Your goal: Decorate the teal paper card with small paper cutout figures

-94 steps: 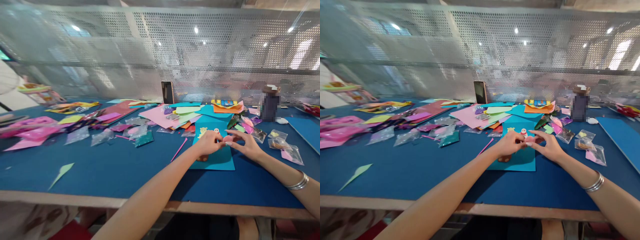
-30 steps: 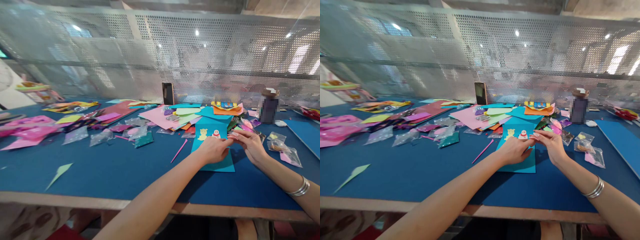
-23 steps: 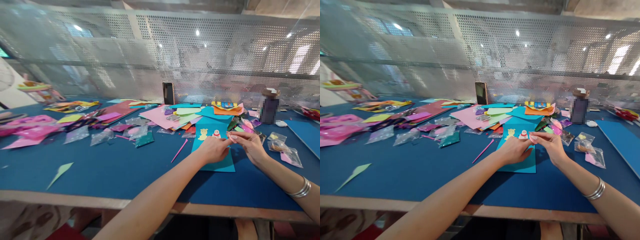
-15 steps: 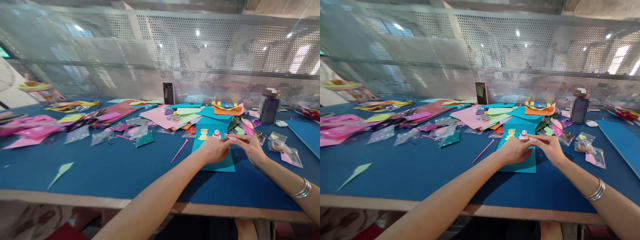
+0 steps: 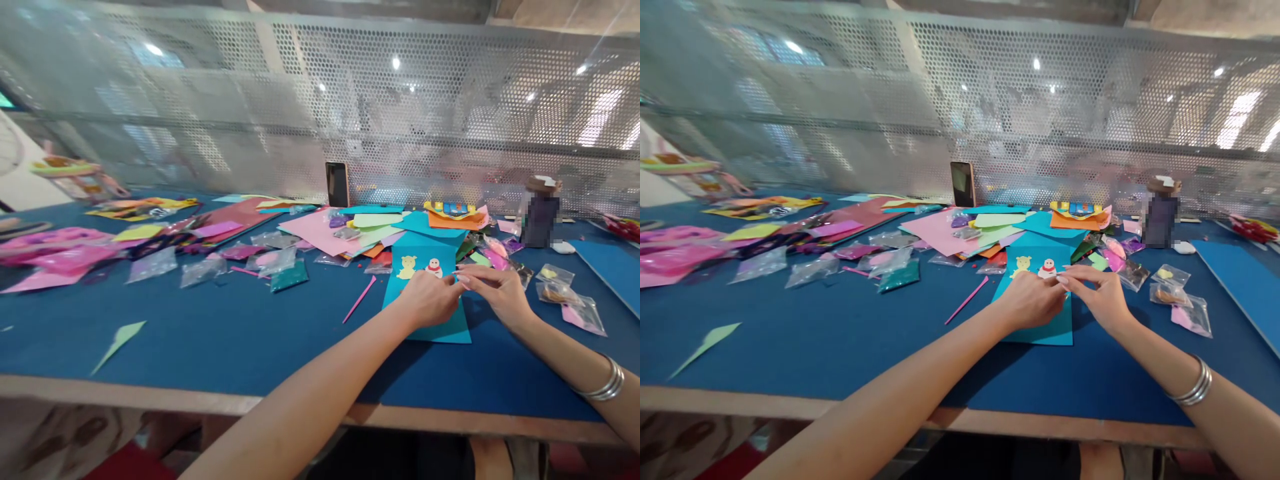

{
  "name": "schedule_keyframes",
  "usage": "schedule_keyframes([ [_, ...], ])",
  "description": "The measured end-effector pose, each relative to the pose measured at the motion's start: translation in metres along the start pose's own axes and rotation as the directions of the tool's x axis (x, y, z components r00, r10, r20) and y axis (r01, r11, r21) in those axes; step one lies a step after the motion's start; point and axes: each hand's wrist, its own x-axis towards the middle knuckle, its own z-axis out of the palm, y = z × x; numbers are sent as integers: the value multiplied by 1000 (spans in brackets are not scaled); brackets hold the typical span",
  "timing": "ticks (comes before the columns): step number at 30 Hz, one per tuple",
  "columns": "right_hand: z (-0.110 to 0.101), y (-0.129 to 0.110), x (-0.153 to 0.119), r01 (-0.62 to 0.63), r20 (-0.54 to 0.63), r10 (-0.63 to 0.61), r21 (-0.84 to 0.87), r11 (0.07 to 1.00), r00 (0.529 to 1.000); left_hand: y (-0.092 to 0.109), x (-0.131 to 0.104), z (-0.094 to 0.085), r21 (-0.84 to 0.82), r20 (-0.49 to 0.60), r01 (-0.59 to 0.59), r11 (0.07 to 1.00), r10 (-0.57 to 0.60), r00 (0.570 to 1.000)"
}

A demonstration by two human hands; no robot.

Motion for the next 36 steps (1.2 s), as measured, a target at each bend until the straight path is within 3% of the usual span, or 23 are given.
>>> schedule_keyframes([
  [4,8,-3,-5,-15,-13,15,-22,1000,1000,4,0,0,-14,-33,-14,1000,13,999],
  [9,18,-10,-11,-17,-33,20,81,997,999,13,1,3,-41,-104,-33,999,29,994],
  [16,11,-11,-11,244,15,-245,-174,954,969,14,-1,6,-45,-143,-86,995,78,987],
  [21,5,-10,-11,281,22,-286,-259,924,958,12,-1,4,-46,-127,-131,990,124,984],
  [28,11,-19,-15,211,117,-206,-31,977,972,9,1,2,-7,-88,-152,988,151,985],
  [36,19,-18,-21,108,54,-106,-44,993,993,14,1,4,-10,-119,-169,986,167,979],
])
